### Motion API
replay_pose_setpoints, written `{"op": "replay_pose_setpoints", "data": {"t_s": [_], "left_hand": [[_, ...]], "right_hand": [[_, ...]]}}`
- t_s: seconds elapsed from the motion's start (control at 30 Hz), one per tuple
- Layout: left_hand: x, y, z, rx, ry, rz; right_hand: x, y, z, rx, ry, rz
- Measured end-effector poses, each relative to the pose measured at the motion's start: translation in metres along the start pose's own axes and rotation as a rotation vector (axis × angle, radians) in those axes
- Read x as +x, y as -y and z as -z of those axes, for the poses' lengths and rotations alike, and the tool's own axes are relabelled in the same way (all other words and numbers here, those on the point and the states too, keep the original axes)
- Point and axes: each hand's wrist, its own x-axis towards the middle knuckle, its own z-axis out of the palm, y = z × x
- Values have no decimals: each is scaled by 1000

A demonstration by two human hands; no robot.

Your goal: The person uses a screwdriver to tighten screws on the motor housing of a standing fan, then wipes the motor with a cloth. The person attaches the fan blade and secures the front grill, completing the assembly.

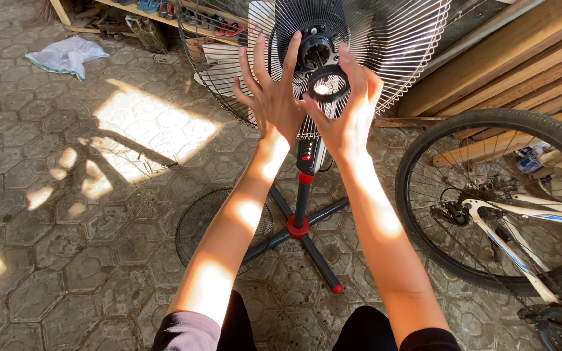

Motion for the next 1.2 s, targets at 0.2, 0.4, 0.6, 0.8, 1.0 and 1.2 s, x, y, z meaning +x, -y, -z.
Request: {"op": "replay_pose_setpoints", "data": {"t_s": [0.2, 0.4, 0.6, 0.8, 1.0, 1.2], "left_hand": [[1, 7, 4, -229, -30, -76], [-4, 0, 4, -231, -45, -85], [-1, 1, -5, -241, -32, -58], [-9, 0, -8, -249, -65, -58], [-10, 4, 0, -235, -22, -78], [-8, 3, 10, -306, 60, -92]], "right_hand": [[7, -28, -12, -99, -34, -61], [-17, -43, -16, 28, -123, -21], [-12, -46, -14, 34, -230, 158], [-19, -65, -12, 637, -586, -342], [-52, -61, 3, 849, -486, -490], [-55, -18, 14, 303, -253, -585]]}}
